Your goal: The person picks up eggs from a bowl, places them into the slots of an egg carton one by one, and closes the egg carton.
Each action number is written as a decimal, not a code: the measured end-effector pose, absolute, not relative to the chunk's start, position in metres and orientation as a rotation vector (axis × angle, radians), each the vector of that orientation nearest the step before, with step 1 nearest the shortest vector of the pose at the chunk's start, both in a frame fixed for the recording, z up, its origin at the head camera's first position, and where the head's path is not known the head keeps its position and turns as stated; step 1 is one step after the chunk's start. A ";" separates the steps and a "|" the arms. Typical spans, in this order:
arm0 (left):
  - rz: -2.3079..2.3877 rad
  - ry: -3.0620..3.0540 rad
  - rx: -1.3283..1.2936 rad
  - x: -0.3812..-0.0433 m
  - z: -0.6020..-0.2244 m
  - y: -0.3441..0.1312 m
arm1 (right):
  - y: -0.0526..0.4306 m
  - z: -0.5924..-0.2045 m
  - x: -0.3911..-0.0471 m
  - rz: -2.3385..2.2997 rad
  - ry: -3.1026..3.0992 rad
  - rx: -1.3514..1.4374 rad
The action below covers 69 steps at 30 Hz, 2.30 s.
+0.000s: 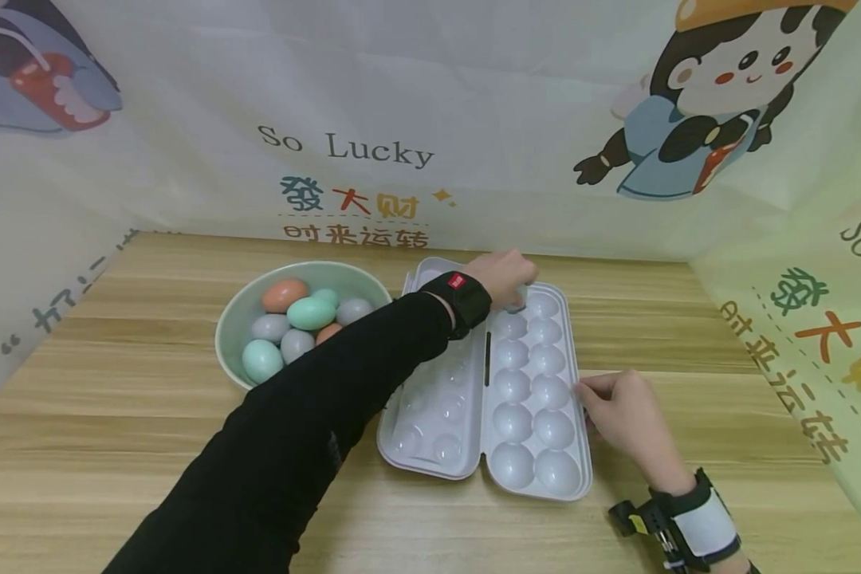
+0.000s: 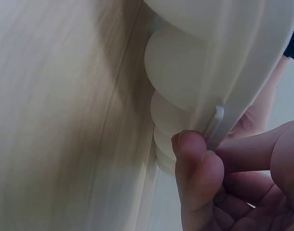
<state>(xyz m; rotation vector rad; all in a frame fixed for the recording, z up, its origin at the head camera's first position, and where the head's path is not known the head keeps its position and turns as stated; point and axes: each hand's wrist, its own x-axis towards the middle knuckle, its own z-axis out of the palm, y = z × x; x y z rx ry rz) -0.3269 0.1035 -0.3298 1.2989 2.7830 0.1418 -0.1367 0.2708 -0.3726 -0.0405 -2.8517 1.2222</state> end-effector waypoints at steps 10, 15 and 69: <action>0.112 2.781 1.308 -0.328 -0.332 0.105 | 0.270 -0.372 -0.136 1.206 -2.857 -0.050; 0.011 2.791 1.320 -0.327 -0.332 0.109 | 0.269 -0.372 -0.137 1.205 -2.853 -0.051; 0.436 2.753 1.355 -0.312 -0.269 0.061 | 0.268 -0.371 -0.137 1.180 -2.871 -0.075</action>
